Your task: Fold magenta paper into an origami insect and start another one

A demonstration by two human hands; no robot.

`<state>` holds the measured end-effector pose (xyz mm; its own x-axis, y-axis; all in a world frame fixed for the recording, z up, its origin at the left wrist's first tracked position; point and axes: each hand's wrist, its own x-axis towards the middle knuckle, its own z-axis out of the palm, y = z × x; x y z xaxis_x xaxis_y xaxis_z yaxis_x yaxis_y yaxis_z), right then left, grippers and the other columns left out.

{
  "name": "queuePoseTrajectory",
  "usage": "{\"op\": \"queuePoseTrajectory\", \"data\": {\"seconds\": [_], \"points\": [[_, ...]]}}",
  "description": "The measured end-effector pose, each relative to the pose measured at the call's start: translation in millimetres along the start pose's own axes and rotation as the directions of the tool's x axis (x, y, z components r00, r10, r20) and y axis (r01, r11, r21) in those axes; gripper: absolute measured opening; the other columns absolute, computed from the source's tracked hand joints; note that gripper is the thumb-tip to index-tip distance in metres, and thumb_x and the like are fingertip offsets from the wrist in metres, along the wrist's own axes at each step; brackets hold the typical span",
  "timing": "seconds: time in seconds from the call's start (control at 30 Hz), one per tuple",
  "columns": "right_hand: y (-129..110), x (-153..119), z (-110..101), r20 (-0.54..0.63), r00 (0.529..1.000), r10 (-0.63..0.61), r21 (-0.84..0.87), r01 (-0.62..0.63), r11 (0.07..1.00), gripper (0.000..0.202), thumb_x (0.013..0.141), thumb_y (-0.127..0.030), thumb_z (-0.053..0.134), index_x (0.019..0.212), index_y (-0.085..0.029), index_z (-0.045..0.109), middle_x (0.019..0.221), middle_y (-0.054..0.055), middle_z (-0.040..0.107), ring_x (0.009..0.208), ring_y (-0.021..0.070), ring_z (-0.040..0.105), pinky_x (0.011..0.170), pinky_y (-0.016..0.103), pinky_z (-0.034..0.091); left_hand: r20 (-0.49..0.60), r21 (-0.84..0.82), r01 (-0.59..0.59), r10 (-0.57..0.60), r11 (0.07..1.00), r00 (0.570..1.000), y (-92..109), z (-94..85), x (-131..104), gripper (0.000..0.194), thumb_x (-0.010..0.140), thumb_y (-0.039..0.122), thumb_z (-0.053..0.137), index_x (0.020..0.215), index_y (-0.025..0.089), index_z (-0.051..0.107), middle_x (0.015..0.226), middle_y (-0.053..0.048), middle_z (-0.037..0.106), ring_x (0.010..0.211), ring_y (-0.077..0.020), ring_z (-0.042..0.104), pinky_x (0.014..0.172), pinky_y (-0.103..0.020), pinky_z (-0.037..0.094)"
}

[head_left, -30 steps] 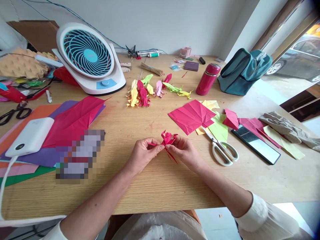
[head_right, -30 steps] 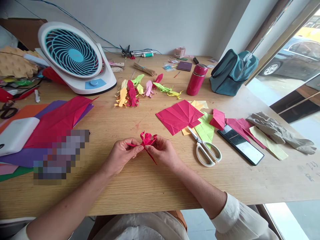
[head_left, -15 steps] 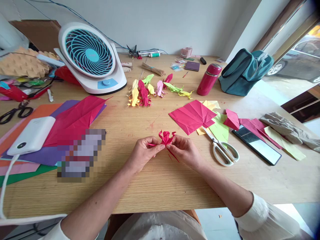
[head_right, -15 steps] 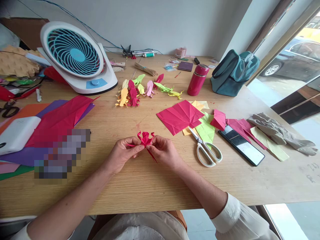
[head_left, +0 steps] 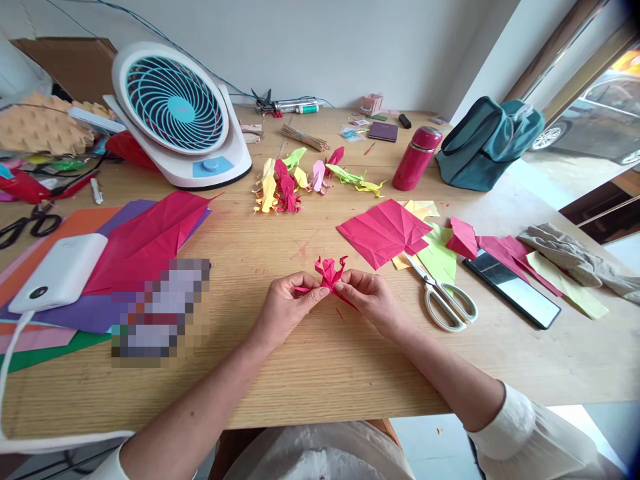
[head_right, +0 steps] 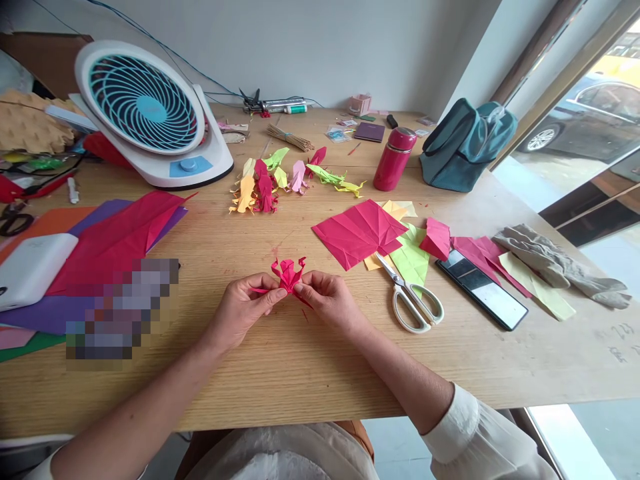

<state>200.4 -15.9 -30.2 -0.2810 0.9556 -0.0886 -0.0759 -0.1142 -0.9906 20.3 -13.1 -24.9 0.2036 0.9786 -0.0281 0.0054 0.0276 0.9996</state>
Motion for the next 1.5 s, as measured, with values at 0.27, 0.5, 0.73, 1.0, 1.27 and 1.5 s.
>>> {"op": "queuePoseTrajectory", "data": {"seconds": [0.27,0.5,0.73,1.0,1.27,1.5], "points": [[-1.4,-4.5,2.0,-0.021,0.998,-0.051,-0.177,0.047,0.983,0.037,0.082,-0.054,0.069,0.079,-0.018,0.061,0.067,-0.001,0.056,0.058,0.0106,0.045,0.052,0.024,0.035,0.056,-0.039,0.125,-0.123,0.991,0.991,5.4,-5.9,2.6,0.024,0.067,0.037,0.083,0.074,0.016,0.074,0.073,-0.001,0.072,0.066,-0.0113,0.058,0.067,-0.024,0.045],[-4.4,-7.7,0.9,-0.068,0.996,-0.06,-0.31,0.036,0.95,0.028,0.084,-0.045,0.067,0.079,-0.017,0.063,0.066,0.0,0.061,0.053,0.0099,0.047,0.047,0.022,0.035,0.162,0.034,0.168,-0.172,0.985,0.972,-0.7,-16.2,4.2,0.029,0.07,0.037,0.083,0.091,0.017,0.079,0.088,-0.005,0.077,0.081,-0.0181,0.066,0.078,-0.029,0.048],[-3.9,-9.9,4.8,-0.071,0.992,-0.107,-0.427,0.067,0.902,0.014,0.085,-0.032,0.065,0.079,-0.018,0.063,0.067,-0.001,0.063,0.052,0.0099,0.049,0.049,0.023,0.037,0.091,0.057,0.138,-0.143,0.989,0.986,-5.4,-6.9,2.3,0.029,0.068,0.039,0.084,0.078,0.015,0.072,0.071,0.0,0.07,0.067,-0.0128,0.06,0.067,-0.025,0.044],[-4.2,-10.4,2.7,0.063,0.951,-0.304,-0.401,0.303,0.865,0.02,0.084,-0.014,0.06,0.103,-0.02,0.063,0.095,0.003,0.069,0.085,0.0156,0.064,0.079,0.03,0.05,-0.118,-0.121,0.209,-0.223,0.97,0.968,3.6,-5.3,3.9,0.042,0.053,0.042,0.092,0.074,0.014,0.069,0.069,0.001,0.069,0.065,-0.0112,0.058,0.068,-0.025,0.044],[-0.9,-8.6,5.0,-0.023,0.984,-0.179,-0.238,0.168,0.956,0.021,0.086,-0.04,0.07,0.082,-0.021,0.062,0.071,0.0,0.062,0.064,0.0141,0.055,0.06,0.027,0.043,0.059,-0.178,0.201,-0.194,0.963,0.979,10.9,-3.3,1.2,0.037,0.056,0.044,0.091,0.07,0.017,0.071,0.07,0.002,0.068,0.072,-0.0128,0.061,0.08,-0.028,0.049],[-3.0,-5.9,5.2,0.104,0.989,-0.107,0.081,0.099,0.992,0.034,0.077,-0.046,0.079,0.091,-0.022,0.061,0.079,0.0,0.061,0.068,0.0128,0.054,0.063,0.027,0.045,0.143,-0.211,0.078,-0.048,0.974,0.988,11.7,-3.8,1.2,0.026,0.061,0.037,0.09,0.066,0.02,0.071,0.076,0.003,0.064,0.076,-0.0136,0.061,0.081,-0.03,0.051]]}}
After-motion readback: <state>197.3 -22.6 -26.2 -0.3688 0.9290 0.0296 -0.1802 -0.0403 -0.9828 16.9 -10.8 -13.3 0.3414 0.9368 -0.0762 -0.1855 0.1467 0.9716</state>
